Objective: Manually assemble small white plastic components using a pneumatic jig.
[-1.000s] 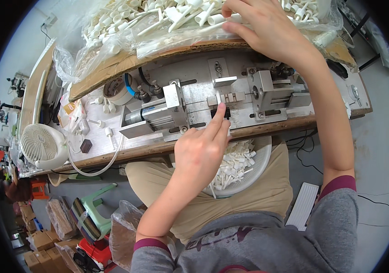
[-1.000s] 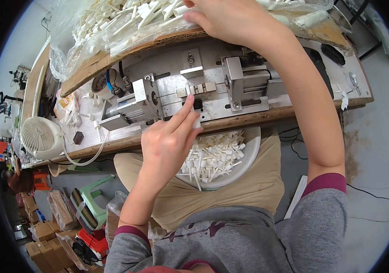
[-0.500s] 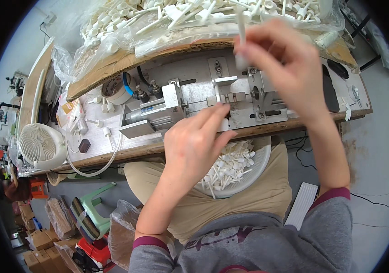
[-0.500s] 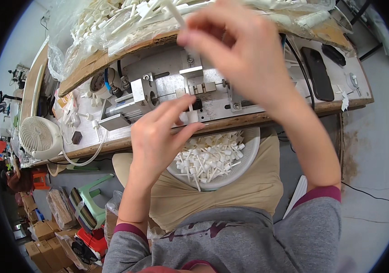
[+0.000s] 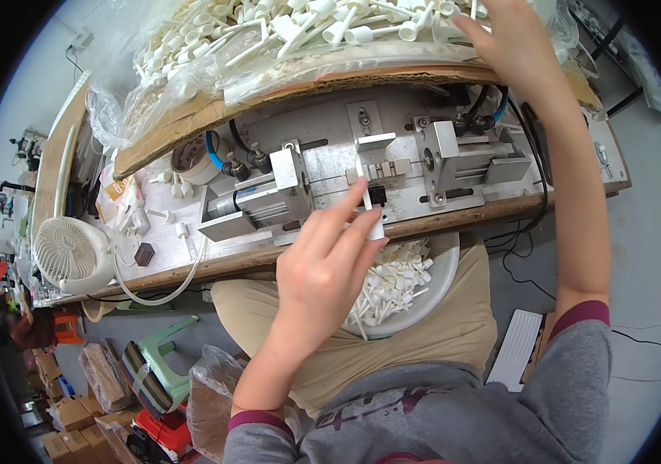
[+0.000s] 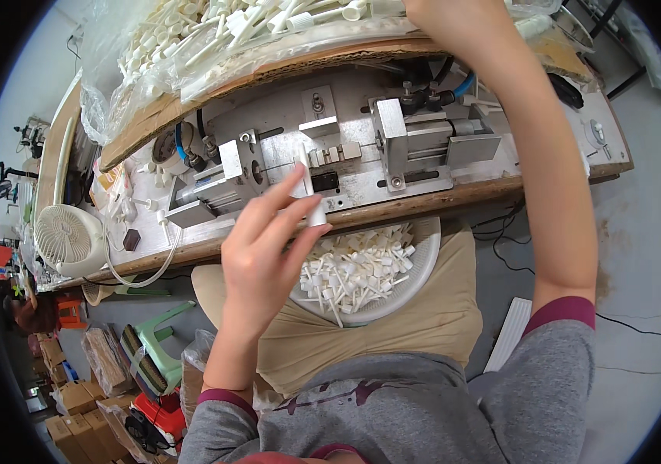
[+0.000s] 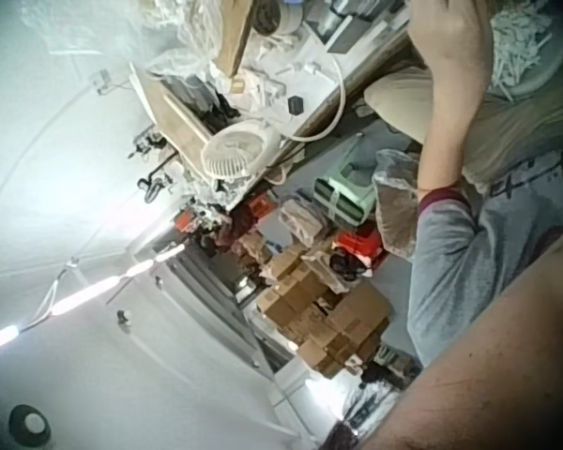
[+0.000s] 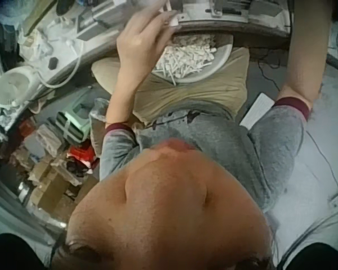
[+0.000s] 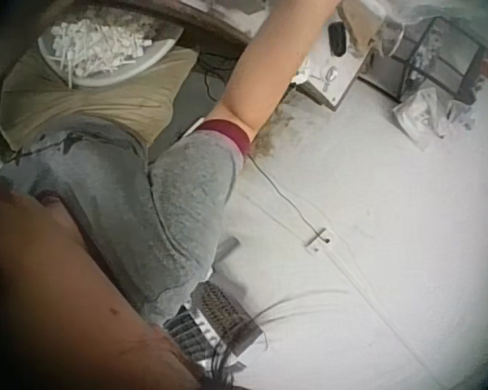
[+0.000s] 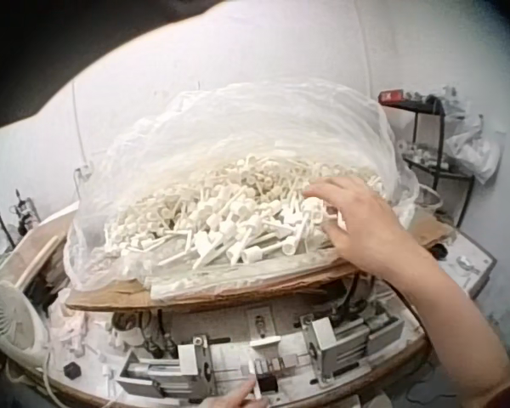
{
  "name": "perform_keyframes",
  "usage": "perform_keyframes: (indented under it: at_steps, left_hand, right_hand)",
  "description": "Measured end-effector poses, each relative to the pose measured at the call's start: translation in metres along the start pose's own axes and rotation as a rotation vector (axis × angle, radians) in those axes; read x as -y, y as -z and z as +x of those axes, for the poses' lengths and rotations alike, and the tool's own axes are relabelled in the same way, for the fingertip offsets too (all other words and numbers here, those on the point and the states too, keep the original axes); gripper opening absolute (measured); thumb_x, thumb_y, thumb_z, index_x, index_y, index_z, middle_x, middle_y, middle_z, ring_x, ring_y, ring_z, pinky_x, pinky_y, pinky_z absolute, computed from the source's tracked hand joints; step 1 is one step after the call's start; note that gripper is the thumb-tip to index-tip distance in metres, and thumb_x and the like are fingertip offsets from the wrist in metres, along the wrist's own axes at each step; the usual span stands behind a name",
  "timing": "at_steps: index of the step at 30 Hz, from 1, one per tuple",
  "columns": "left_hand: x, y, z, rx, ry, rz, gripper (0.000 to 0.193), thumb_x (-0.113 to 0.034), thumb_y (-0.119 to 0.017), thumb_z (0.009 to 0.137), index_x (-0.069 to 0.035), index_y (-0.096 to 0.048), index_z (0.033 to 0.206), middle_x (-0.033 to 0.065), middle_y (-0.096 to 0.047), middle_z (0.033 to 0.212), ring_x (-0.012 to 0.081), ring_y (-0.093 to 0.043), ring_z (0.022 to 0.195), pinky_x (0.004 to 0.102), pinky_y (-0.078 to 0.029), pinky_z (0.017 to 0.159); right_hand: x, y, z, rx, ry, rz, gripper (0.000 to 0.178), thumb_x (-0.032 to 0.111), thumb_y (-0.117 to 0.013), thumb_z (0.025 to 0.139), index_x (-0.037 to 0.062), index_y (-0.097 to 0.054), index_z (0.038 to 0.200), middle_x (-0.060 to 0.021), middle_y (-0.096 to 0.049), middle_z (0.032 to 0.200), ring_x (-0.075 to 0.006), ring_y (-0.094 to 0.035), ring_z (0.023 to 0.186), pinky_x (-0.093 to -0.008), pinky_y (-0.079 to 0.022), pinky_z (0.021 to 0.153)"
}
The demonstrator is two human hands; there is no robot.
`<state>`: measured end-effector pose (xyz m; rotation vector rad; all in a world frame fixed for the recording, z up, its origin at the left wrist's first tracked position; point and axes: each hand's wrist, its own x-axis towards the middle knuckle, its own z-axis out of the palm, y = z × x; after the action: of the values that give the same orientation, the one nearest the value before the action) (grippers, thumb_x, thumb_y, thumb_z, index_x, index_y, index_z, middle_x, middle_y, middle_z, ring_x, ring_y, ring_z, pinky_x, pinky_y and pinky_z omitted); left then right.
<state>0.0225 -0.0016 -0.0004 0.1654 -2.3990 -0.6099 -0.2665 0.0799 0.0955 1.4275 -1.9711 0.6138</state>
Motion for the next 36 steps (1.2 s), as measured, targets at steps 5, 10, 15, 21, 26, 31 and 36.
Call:
perform_keyframes:
  at_steps: [5,10,15,21,26,31,36]
  left_hand:
    - [0.007,-0.017,0.002,0.105,-0.07,0.244,0.028,-0.014,-0.084,0.077,-0.007,-0.076,0.102,0.0075,-0.072,0.129,0.0192,-0.067,0.064,0.0295,-0.052,0.06]
    - [0.015,-0.018,0.006,0.1,0.0,0.199,0.025,-0.018,-0.084,0.077,-0.01,-0.077,0.1,0.0031,-0.073,0.127,0.0195,-0.063,0.057,0.0291,-0.05,0.056]
    - [0.016,-0.02,0.004,0.095,-0.012,0.205,0.024,-0.018,-0.084,0.077,-0.01,-0.077,0.099,0.0033,-0.073,0.128,0.0199,-0.061,0.054,0.0289,-0.05,0.055]
    - [0.017,-0.018,0.004,0.075,-0.022,0.181,0.024,-0.017,-0.084,0.078,-0.009,-0.077,0.099,0.0034,-0.073,0.127,0.0204,-0.061,0.054,0.0289,-0.051,0.056]
    - [0.007,-0.01,0.005,0.071,0.051,-0.145,0.039,-0.017,-0.085,0.08,-0.003,-0.074,0.115,0.012,-0.071,0.129,0.0176,-0.072,0.072,0.0291,-0.057,0.067]
    - [-0.015,-0.01,0.013,0.027,0.438,-1.303,0.079,-0.029,-0.076,0.095,-0.001,-0.037,0.157,0.0209,-0.05,0.15,0.025,-0.059,0.126,0.0404,-0.055,0.098]
    - [-0.028,-0.022,0.019,-0.025,0.571,-1.963,0.065,-0.051,-0.038,0.111,-0.003,-0.036,0.154,0.0198,-0.043,0.155,0.0272,-0.046,0.142,0.0478,-0.038,0.116]
  right_hand:
    - [-0.013,-0.021,0.01,0.348,-0.096,0.071,0.035,0.001,-0.065,0.086,0.0008,-0.068,0.121,-0.0206,-0.065,0.125,-0.0383,-0.062,0.116,-0.0446,-0.049,0.103]
    - [0.006,-0.025,0.005,0.074,0.011,0.195,0.027,0.002,-0.068,0.085,-0.0009,-0.072,0.111,-0.0171,-0.069,0.111,-0.0337,-0.068,0.099,-0.0403,-0.055,0.087]
    - [0.009,-0.008,0.017,-0.119,-0.069,0.38,0.024,0.008,-0.072,0.087,-0.0019,-0.074,0.108,-0.0154,-0.074,0.102,-0.0275,-0.07,0.09,-0.0356,-0.054,0.08]
    - [0.001,-0.003,0.02,-0.205,-0.146,0.33,0.025,0.016,-0.074,0.093,-0.0019,-0.074,0.11,-0.0062,-0.073,0.086,-0.0126,-0.064,0.07,-0.0282,-0.051,0.065]
    - [0.018,0.002,0.007,-0.27,-0.436,0.953,0.022,0.009,-0.072,0.096,-0.0023,-0.072,0.114,-0.0042,-0.069,0.089,-0.0104,-0.064,0.079,-0.0263,-0.051,0.069]
    - [0.086,0.011,-0.058,-0.265,-0.4,1.137,0.022,0.007,-0.072,0.094,0.0011,-0.072,0.115,-0.0116,-0.074,0.113,-0.0162,-0.071,0.094,-0.028,-0.057,0.083]
    - [0.135,0.002,-0.107,-0.06,-0.116,1.068,0.027,-0.003,-0.071,0.092,-0.0033,-0.069,0.119,-0.02,-0.07,0.127,-0.0226,-0.07,0.111,-0.0295,-0.055,0.092]
